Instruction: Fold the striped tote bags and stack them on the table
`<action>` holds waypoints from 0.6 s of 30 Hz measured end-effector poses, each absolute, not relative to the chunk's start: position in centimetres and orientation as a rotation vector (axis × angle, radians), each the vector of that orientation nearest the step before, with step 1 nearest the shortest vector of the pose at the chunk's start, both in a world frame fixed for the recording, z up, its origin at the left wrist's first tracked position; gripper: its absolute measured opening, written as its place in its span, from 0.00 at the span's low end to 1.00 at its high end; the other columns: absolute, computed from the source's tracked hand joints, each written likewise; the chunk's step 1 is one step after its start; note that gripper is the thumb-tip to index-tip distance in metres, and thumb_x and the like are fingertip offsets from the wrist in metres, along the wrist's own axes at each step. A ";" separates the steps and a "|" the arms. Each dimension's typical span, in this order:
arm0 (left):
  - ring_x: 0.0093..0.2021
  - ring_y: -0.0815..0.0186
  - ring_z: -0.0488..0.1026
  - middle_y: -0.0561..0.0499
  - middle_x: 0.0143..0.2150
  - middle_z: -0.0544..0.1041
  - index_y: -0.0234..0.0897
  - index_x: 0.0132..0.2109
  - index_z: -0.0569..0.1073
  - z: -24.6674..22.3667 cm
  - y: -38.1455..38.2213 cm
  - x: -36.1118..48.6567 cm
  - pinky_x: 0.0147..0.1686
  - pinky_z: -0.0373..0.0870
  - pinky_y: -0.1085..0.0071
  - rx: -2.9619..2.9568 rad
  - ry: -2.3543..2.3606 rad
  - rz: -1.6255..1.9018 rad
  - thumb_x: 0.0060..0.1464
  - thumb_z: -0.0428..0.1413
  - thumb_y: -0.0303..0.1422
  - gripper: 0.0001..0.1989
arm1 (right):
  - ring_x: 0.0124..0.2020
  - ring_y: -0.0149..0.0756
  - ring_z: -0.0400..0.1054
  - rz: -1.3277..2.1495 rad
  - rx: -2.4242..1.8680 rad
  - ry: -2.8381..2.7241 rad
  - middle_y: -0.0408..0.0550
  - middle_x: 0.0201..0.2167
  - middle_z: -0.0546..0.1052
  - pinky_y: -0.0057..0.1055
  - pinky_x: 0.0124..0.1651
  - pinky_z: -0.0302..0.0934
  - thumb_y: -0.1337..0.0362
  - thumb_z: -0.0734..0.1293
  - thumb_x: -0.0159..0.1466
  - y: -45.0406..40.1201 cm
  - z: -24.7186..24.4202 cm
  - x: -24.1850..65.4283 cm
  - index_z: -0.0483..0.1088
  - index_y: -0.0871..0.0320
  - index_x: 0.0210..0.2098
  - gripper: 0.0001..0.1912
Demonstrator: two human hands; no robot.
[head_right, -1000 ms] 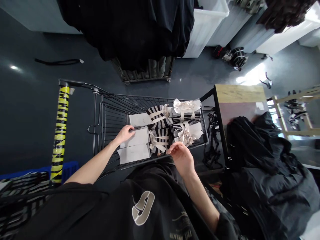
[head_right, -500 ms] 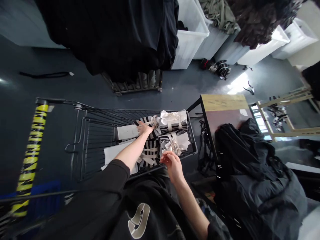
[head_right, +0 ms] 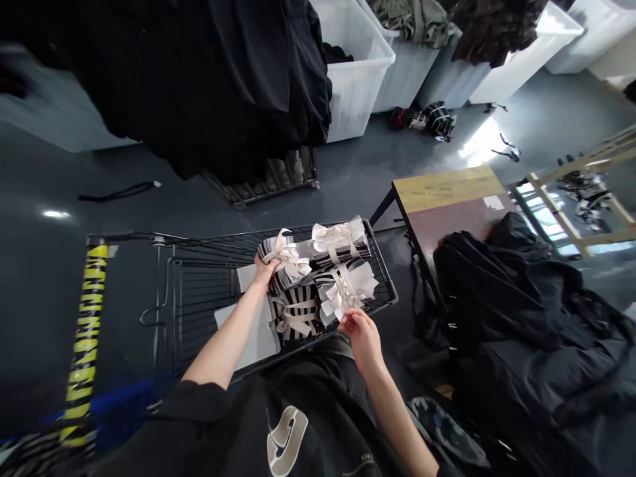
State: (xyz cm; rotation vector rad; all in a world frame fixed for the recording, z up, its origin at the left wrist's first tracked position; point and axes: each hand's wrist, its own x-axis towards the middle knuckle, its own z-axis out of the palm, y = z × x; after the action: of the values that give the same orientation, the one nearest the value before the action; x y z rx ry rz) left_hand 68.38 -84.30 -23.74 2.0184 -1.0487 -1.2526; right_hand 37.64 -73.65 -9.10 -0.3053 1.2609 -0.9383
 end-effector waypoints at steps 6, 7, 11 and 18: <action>0.67 0.59 0.69 0.40 0.72 0.63 0.43 0.74 0.40 -17.4 -79.9 71.2 0.62 0.69 0.63 1.514 -0.673 -1.300 0.56 0.56 0.38 0.46 | 0.30 0.35 0.71 -0.891 -0.408 1.184 0.44 0.27 0.78 0.33 0.38 0.69 0.57 0.74 0.56 -75.5 -8.7 39.9 0.79 0.55 0.32 0.08; 0.67 0.58 0.68 0.40 0.72 0.63 0.43 0.75 0.41 -16.2 -79.0 71.5 0.62 0.69 0.63 1.451 -0.679 -1.307 0.54 0.57 0.39 0.48 | 0.30 0.35 0.71 -0.878 -0.437 1.171 0.45 0.27 0.78 0.33 0.38 0.69 0.57 0.74 0.56 -75.8 -8.5 40.6 0.79 0.55 0.32 0.08; 0.64 0.55 0.70 0.43 0.70 0.67 0.44 0.74 0.48 -11.7 -74.6 72.7 0.59 0.70 0.63 1.330 -0.592 -1.319 0.47 0.63 0.40 0.51 | 0.36 0.38 0.74 -0.798 -0.569 1.150 0.47 0.34 0.82 0.34 0.42 0.70 0.56 0.74 0.57 -76.4 -8.1 44.1 0.79 0.56 0.36 0.11; 0.48 0.53 0.79 0.48 0.47 0.81 0.40 0.60 0.71 -9.1 -65.8 73.4 0.47 0.76 0.62 1.302 -0.279 -1.317 0.42 0.64 0.45 0.37 | 0.67 0.48 0.64 -0.581 -0.902 0.983 0.50 0.66 0.71 0.48 0.68 0.59 0.45 0.72 0.63 -74.4 -7.5 52.0 0.69 0.48 0.62 0.32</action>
State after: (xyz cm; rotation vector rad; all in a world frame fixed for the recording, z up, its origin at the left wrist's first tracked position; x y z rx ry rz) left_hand 73.39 -65.79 -9.10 1.3018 -0.2788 -1.3166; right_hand 51.97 -74.37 -7.45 -0.9023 0.9833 -0.5814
